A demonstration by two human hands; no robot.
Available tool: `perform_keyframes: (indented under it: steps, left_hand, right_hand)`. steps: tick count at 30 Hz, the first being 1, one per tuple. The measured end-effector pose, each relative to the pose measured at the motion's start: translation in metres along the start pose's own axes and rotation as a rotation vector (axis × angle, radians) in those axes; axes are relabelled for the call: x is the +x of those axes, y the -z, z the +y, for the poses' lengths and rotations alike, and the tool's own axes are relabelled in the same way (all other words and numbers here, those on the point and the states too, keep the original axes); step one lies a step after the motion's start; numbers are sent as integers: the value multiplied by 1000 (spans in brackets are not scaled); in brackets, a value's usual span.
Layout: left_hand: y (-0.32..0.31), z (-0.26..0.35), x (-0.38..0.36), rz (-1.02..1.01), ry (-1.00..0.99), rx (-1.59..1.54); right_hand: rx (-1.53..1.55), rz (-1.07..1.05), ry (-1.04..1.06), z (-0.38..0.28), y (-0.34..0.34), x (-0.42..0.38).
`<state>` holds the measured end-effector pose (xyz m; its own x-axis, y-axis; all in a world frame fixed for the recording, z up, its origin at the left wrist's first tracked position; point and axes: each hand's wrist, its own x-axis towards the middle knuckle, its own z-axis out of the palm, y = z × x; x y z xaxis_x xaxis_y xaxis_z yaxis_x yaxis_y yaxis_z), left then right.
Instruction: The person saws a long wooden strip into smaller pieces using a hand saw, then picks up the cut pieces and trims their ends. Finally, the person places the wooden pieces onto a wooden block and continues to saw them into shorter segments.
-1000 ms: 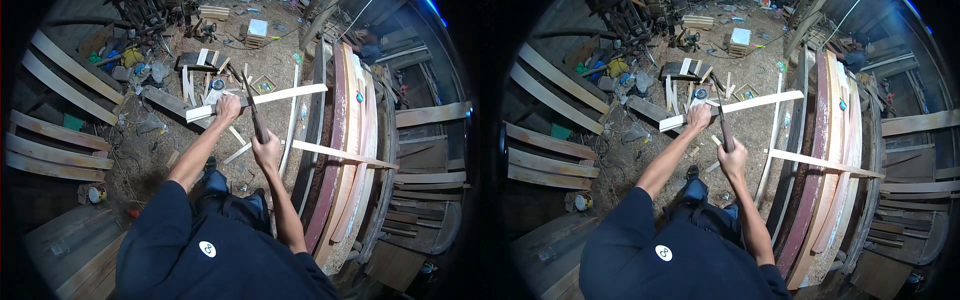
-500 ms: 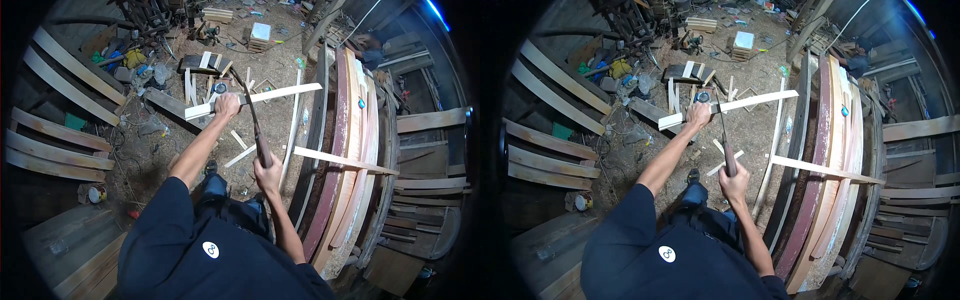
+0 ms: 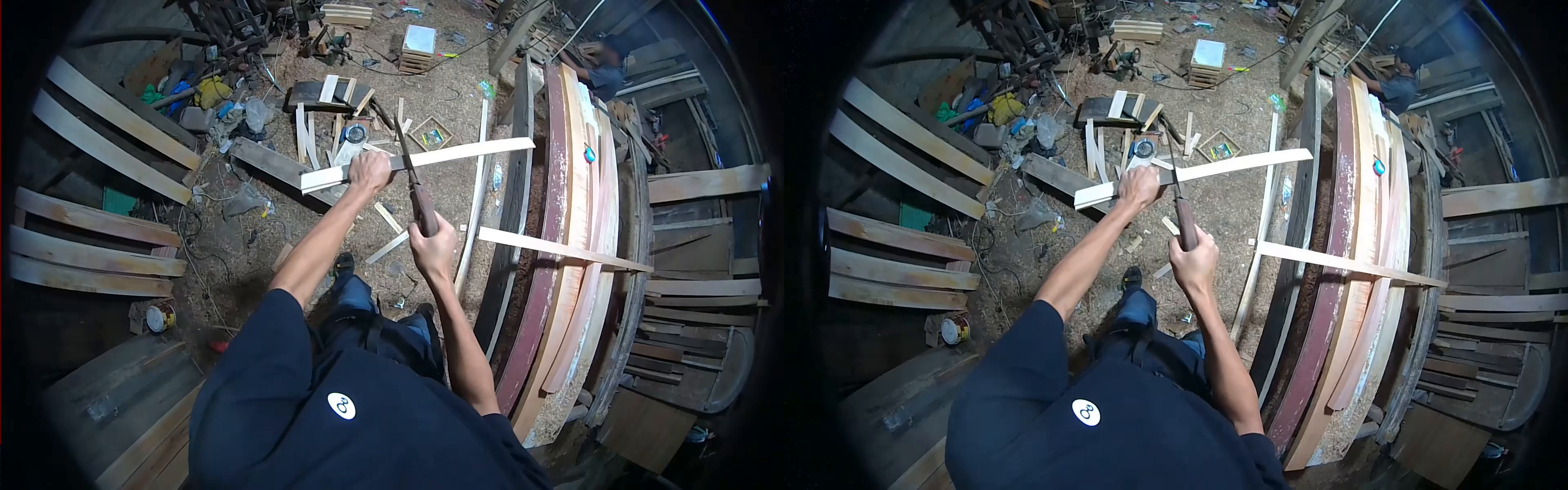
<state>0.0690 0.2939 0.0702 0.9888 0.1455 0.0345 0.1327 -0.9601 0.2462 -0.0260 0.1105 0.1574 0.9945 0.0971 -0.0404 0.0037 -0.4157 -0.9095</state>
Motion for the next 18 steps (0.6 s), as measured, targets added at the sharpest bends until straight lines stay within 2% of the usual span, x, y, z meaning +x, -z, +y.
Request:
perform_keyframes:
  steps: [3, 4, 5, 10, 12, 13, 15, 18]
  left_hand:
    - [-3, -12, 19, 7, 57, 27]
    - [-2, -19, 25, -8, 99, -28]
    - [-5, -19, 29, -24, 139, -88]
    - [-14, 8, 14, 2, 29, -34]
    - [-10, 1, 22, -146, 193, -75]
    - [-1, -4, 24, -120, 182, -153]
    - [5, 0, 19, -30, 47, -97]
    - [-21, 5, 6, -54, -20, 23]
  right_hand:
    - [20, -25, 3, 3, 12, -28]
    - [80, 65, 80, -5, 16, -43]
    - [85, 59, 61, -5, 19, -48]
    - [-23, 22, -31, -7, 6, 3]
    - [-9, 36, 26, 10, 10, -22]
    - [31, 39, -13, -15, 21, -40]
    - [54, 93, 6, 2, 16, -37]
    - [48, 37, -73, 9, 0, 4]
